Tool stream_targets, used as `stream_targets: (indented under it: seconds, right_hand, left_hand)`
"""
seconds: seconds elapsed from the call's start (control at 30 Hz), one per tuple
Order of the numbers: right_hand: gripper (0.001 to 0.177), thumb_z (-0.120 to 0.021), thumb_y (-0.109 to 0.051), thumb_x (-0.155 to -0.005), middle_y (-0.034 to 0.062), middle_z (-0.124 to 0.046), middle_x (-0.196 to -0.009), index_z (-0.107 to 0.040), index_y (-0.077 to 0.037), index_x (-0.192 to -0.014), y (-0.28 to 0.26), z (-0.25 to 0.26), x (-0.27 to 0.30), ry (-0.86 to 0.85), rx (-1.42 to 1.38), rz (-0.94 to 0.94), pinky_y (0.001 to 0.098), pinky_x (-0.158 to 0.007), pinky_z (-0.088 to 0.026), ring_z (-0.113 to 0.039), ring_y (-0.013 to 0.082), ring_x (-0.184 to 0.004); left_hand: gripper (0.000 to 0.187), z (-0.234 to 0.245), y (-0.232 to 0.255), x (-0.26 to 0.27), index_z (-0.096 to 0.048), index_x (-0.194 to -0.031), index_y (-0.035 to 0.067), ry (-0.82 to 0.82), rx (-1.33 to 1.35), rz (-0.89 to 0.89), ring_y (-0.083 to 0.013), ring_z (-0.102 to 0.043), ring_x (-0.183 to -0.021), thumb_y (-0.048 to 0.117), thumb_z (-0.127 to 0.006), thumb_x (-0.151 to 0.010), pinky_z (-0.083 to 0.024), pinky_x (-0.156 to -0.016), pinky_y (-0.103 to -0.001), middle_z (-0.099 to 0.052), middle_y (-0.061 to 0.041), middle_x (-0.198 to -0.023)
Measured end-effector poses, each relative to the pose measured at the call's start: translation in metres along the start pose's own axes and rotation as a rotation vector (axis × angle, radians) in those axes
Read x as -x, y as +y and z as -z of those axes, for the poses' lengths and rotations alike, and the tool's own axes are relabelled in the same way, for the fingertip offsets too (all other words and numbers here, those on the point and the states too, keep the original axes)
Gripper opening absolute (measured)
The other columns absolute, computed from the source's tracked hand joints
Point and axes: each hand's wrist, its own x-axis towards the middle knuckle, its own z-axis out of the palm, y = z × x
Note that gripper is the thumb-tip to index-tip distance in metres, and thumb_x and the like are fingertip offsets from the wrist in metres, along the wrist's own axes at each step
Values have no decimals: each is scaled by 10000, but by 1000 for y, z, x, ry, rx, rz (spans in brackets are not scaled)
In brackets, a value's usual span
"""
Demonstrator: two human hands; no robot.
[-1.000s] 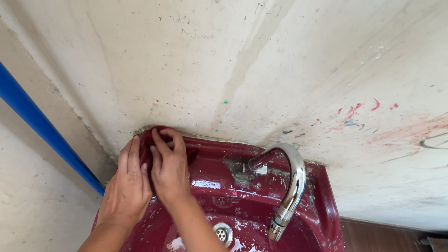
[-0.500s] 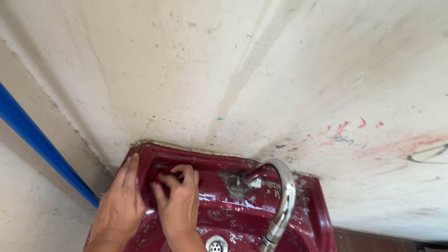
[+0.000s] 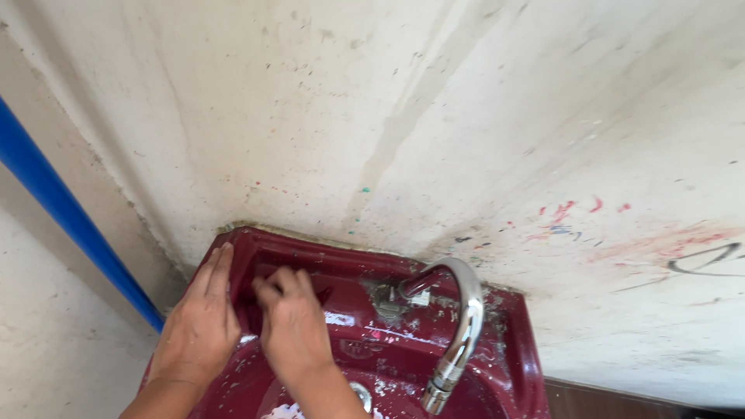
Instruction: The person scrubs a maroon sink using a steel wool pad and a red cloth under running water. They wipe the basin, the faucet, and the surrounding wall area, repeatedly rinsing the cleaning tools and wringing them out during the process.
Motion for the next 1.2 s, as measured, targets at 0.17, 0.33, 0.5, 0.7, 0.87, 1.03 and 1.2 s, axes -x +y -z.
stream_targets:
  seconds: [0.17, 0.33, 0.5, 0.7, 0.87, 1.03, 1.2]
  right_hand:
    - [367, -622, 99, -778, 171, -643, -1115, -761, -18, -1097, 0, 26, 13, -126, -111, 15, 436, -916, -542, -612, 361, -1070]
    - [304, -626, 41, -886, 160, -639, -1168, -703, -35, -1171, 2, 18, -12, 142, -229, -332, 421, -896, -560, -693, 334, -1010]
    - [264, -650, -9, -878, 198, -686, -1133, -693, -15, -1139, -14, -14, -26, 246, -311, -336, 459, -892, -547, -680, 400, -1010]
    - [276, -611, 4, -877, 221, -681, -1123, -650, 29, -1149, -8, -13, -13, 139, -261, -167, 470, -983, -481, -619, 405, -1079]
    - [257, -621, -7, -895, 213, -674, -1118, -654, 29, -1148, -17, 2, 21, -28, -285, -133, 445, -1004, -475, -603, 387, -1099]
    - [201, -657, -72, -935, 197, -670, -1095, -685, 20, -1111, -14, 27, 33, -211, -326, -108, 429, -968, -503, -624, 364, -1059]
    - [173, -643, -111, -937, 128, -764, -1045, -764, -54, -1046, 16, 33, 8, 72, -373, -285, 387, -927, -581, -736, 282, -985]
  left_hand:
    - [712, 4, 7, -1, -389, -1514, 141, -34, -21, 39, -381, -579, -1226, 34, -520, -823, -510, -986, -472, -473, -127, -1519]
    - [685, 7, 10, -2, -386, -1514, 159, -95, -33, 116, -371, -578, -1223, 26, -506, -853, -501, -1001, -469, -462, -103, -1537]
    - [689, 3, 3, -2, -408, -1501, 110, 1, 34, -4, -380, -550, -1265, 20, -507, -825, -495, -998, -468, -484, -151, -1503]
    - [587, 6, 4, -1, -430, -1507, 131, -24, 62, 59, -376, -533, -1281, 69, -470, -924, -461, -1037, -466, -482, -119, -1514]
    - [591, 4, 1, 0, -446, -1494, 128, -15, 31, 5, -341, -525, -1308, 70, -451, -905, -459, -1043, -456, -470, -93, -1541]
    - [562, 3, 1, -1, -466, -1482, 141, -26, -5, 19, -309, -511, -1331, 88, -463, -922, -462, -1038, -444, -460, -67, -1554]
    - [551, 3, 3, -1, -484, -1480, 135, -19, 23, 22, -312, -510, -1332, 87, -458, -932, -453, -1063, -444, -479, -63, -1544]
